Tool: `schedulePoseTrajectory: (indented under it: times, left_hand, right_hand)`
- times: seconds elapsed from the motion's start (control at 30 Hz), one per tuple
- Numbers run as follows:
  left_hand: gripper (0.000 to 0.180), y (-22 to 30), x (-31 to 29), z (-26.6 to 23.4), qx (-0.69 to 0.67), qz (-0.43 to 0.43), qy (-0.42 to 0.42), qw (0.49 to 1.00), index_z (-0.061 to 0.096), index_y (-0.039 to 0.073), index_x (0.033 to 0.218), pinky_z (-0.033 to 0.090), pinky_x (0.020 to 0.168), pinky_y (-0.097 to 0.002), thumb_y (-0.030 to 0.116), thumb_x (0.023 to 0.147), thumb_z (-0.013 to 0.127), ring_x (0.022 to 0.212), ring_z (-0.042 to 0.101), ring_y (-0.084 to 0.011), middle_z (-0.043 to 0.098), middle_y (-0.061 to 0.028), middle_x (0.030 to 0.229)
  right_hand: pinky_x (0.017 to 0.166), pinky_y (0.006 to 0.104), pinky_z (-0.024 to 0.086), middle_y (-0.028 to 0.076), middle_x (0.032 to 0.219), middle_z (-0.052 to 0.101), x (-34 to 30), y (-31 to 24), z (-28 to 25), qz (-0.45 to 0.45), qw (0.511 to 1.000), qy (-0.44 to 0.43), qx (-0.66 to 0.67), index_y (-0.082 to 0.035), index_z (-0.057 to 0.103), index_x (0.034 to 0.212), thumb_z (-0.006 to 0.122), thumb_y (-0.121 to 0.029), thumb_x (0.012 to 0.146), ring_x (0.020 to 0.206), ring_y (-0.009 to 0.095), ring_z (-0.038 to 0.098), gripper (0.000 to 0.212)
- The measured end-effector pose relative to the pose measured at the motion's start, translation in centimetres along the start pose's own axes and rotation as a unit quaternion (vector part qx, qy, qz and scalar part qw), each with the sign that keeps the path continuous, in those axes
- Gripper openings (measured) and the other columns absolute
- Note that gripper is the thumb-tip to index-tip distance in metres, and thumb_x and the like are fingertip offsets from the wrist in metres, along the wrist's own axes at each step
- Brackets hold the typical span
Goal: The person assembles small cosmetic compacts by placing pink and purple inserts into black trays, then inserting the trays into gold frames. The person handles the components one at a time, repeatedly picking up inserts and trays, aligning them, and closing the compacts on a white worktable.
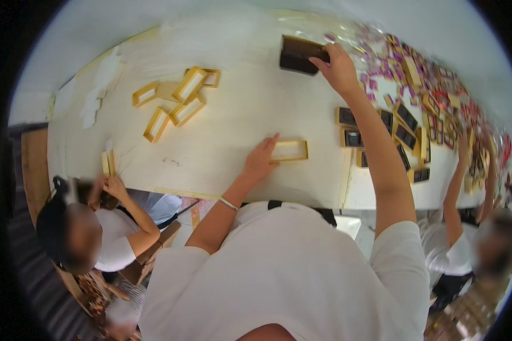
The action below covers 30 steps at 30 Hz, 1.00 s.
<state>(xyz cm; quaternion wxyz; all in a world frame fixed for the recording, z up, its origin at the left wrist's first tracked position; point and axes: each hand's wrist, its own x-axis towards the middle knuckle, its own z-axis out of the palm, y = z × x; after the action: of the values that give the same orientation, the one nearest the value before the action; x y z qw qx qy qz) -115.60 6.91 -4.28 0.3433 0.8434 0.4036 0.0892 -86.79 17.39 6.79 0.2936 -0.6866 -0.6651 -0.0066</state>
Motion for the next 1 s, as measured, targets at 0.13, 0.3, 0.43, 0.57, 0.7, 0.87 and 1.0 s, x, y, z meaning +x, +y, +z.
schedulePoseTrajectory:
  times: [0.13,0.3,0.43,0.57,0.7,0.87,1.0]
  left_hand:
    - [0.085,-0.5,0.8,-0.3,-0.044,0.012,0.006,0.999,0.03,0.014,0.136,0.046,0.084,-0.0403,0.012,0.064,0.075,0.103,0.053,-0.0317,0.049,-0.0118,0.12]
    - [0.082,0.4,2.3,-0.1,-0.049,0.039,-0.041,0.997,0.033,0.013,0.133,0.047,0.079,-0.0398,0.009,0.063,0.075,0.099,0.055,-0.0312,0.05,-0.0095,0.12]
    - [0.078,1.5,2.5,-0.8,-0.065,0.053,-0.072,0.994,0.036,0.016,0.131,0.047,0.081,-0.039,0.007,0.064,0.075,0.101,0.054,-0.0312,0.049,-0.0095,0.12]
    - [0.07,1.4,2.5,-0.1,-0.073,0.046,-0.068,0.994,0.041,0.017,0.127,0.048,0.078,-0.0392,0.006,0.065,0.074,0.097,0.056,-0.0302,0.049,-0.0085,0.116]
    - [0.064,1.3,2.5,-0.3,-0.082,0.043,-0.06,0.994,0.045,0.017,0.122,0.048,0.077,-0.0396,0.006,0.066,0.073,0.096,0.056,-0.0295,0.048,-0.008,0.115]
    - [0.064,0.9,3.1,-0.4,-0.094,0.079,-0.08,0.989,0.045,0.017,0.121,0.049,0.077,-0.0389,0.006,0.065,0.074,0.096,0.056,-0.0296,0.047,-0.0076,0.116]
    - [0.062,1.0,3.2,-1.3,-0.108,0.066,-0.105,0.986,0.045,0.017,0.12,0.049,0.078,-0.0392,0.005,0.066,0.073,0.098,0.055,-0.0305,0.047,-0.0078,0.117]
  right_hand:
    - [0.075,0.0284,0.042,0.006,0.084,0.054,-9.0,-3.0,-3.0,0.129,0.908,-0.273,0.291,-0.004,0.053,0.104,0.057,-0.025,0.089,0.082,0.015,0.051,0.026]
    - [0.073,0.0364,0.045,0.014,0.093,0.061,-17.1,-1.6,-0.7,0.228,0.831,-0.481,0.165,-0.006,0.054,0.106,0.054,-0.037,0.086,0.083,0.029,0.058,0.037]
    - [0.074,0.0417,0.046,0.02,0.096,0.06,-16.1,-2.4,1.7,0.237,0.829,-0.485,0.149,-0.003,0.052,0.101,0.055,-0.039,0.085,0.087,0.035,0.059,0.04]
    - [0.074,0.0418,0.047,0.021,0.109,0.052,-15.9,-5.5,2.7,0.252,0.911,-0.321,0.06,-0.003,0.048,0.107,0.062,-0.03,0.082,0.087,0.037,0.058,0.039]
    - [0.074,0.04,0.048,0.017,0.107,0.05,-17.8,-4.5,-0.9,0.107,0.941,-0.271,0.173,-0.003,0.049,0.106,0.059,-0.011,0.081,0.086,0.035,0.057,0.028]
    - [0.072,0.0371,0.048,0.014,0.1,0.049,-19.4,-2.0,0.2,-0.097,0.942,-0.314,0.066,-0.003,0.051,0.104,0.054,0.003,0.072,0.09,0.031,0.055,0.033]
    - [0.077,0.0365,0.047,0.016,0.103,0.049,-19.2,-1.8,1.6,-0.132,0.937,-0.322,0.03,-0.001,0.051,0.105,0.053,0.006,0.069,0.095,0.032,0.053,0.036]
